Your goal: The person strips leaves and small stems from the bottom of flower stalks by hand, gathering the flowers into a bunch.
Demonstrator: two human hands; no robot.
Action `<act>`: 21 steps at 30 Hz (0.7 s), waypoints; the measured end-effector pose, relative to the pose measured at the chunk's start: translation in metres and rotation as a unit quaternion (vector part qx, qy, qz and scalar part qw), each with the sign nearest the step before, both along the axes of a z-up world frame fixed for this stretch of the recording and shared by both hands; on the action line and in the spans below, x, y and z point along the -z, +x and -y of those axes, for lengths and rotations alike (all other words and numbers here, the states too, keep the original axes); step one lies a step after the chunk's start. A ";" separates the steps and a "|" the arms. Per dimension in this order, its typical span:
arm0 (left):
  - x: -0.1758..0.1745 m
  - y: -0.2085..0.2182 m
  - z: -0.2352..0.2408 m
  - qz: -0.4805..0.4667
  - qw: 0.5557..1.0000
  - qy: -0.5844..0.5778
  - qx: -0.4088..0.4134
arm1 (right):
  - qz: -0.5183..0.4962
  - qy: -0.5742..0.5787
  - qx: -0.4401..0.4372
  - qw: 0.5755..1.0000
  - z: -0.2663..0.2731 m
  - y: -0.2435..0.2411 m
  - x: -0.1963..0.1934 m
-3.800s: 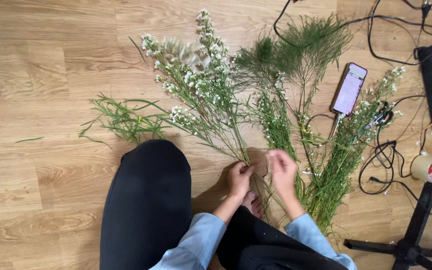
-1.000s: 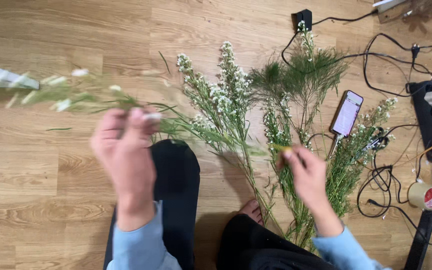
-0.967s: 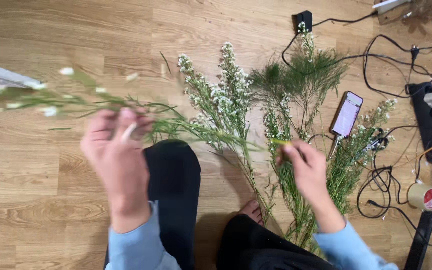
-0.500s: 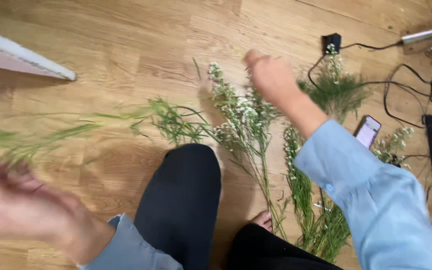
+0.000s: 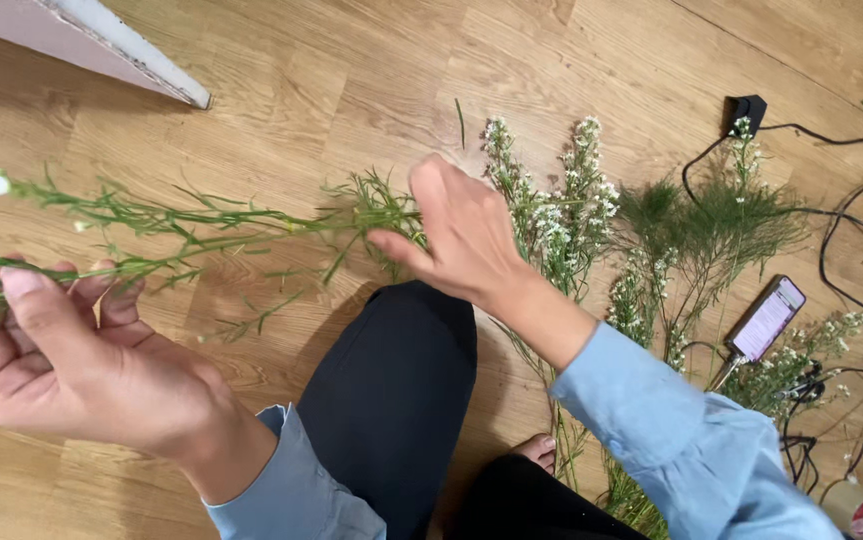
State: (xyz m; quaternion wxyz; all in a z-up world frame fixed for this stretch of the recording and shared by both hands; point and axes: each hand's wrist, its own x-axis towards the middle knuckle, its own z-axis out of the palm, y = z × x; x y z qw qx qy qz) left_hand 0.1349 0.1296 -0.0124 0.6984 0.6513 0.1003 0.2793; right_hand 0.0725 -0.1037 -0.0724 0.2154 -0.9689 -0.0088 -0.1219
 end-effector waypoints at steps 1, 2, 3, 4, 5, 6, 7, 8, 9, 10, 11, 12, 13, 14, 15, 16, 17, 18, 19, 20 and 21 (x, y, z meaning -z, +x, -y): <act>-0.001 -0.001 -0.001 -0.001 1.000 0.000 0.001 | -0.001 0.000 0.001 1.000 -0.002 0.004 0.003; -0.001 -0.001 -0.001 -0.005 1.000 -0.006 -0.003 | -0.042 0.019 0.000 0.999 -0.003 0.008 0.006; -0.002 -0.001 0.001 -0.007 1.000 -0.012 -0.005 | -0.081 0.038 0.000 0.996 -0.002 0.012 0.008; 0.001 -0.001 0.000 -0.007 1.000 -0.013 -0.003 | -0.081 0.037 0.002 0.996 -0.001 0.012 0.019; 0.004 -0.001 -0.002 0.003 1.000 -0.005 0.004 | -0.011 0.034 -0.003 0.999 -0.001 0.013 0.031; 0.007 -0.002 -0.004 0.013 1.000 0.003 0.010 | 0.059 0.032 -0.008 0.998 -0.001 0.014 0.044; 0.005 -0.003 -0.003 0.010 1.000 0.004 0.009 | 0.056 0.033 -0.009 0.998 0.003 0.014 0.049; 0.004 -0.003 -0.002 0.016 0.999 0.013 -0.037 | -0.017 0.054 0.040 0.998 0.008 0.014 0.054; 0.003 -0.003 0.000 0.025 0.996 0.020 -0.083 | -0.088 0.072 0.087 0.990 0.013 0.015 0.059; 0.002 -0.002 -0.008 0.024 0.996 0.020 -0.083 | -0.090 0.071 0.088 0.990 0.023 0.012 0.063; 0.002 0.000 -0.016 0.010 0.994 -0.030 -0.109 | -0.111 0.073 0.107 0.985 0.032 0.010 0.068; 0.001 0.002 -0.025 -0.003 0.987 -0.080 -0.136 | -0.132 0.075 0.127 0.980 0.041 0.008 0.072; 0.003 0.005 -0.026 -0.003 0.987 -0.079 -0.137 | -0.132 0.076 0.125 0.980 0.046 0.005 0.073; 0.004 0.008 -0.027 0.007 0.983 -0.100 -0.156 | -0.193 0.075 0.126 0.970 0.050 0.002 0.074; 0.005 0.010 -0.028 0.014 0.977 -0.119 -0.174 | -0.255 0.076 0.126 0.955 0.054 -0.004 0.076; 0.004 0.006 -0.029 0.012 0.978 -0.116 -0.175 | -0.259 0.078 0.125 0.955 0.044 -0.002 0.061; 0.003 0.004 -0.027 0.018 0.981 -0.105 -0.162 | -0.410 0.081 0.105 0.903 0.038 0.003 0.046; 0.001 0.003 -0.025 0.024 0.984 -0.093 -0.149 | -0.550 0.082 0.082 0.827 0.032 0.008 0.030; 0.014 0.004 -0.036 0.025 0.984 -0.094 -0.147 | -0.549 0.083 0.084 0.827 0.026 0.006 0.027; 0.027 0.006 -0.047 0.060 0.982 -0.148 -0.106 | -0.490 0.186 0.061 0.850 0.021 0.004 0.025; 0.039 0.007 -0.059 0.095 0.973 -0.199 -0.067 | -0.424 0.286 0.034 0.859 0.014 0.004 0.023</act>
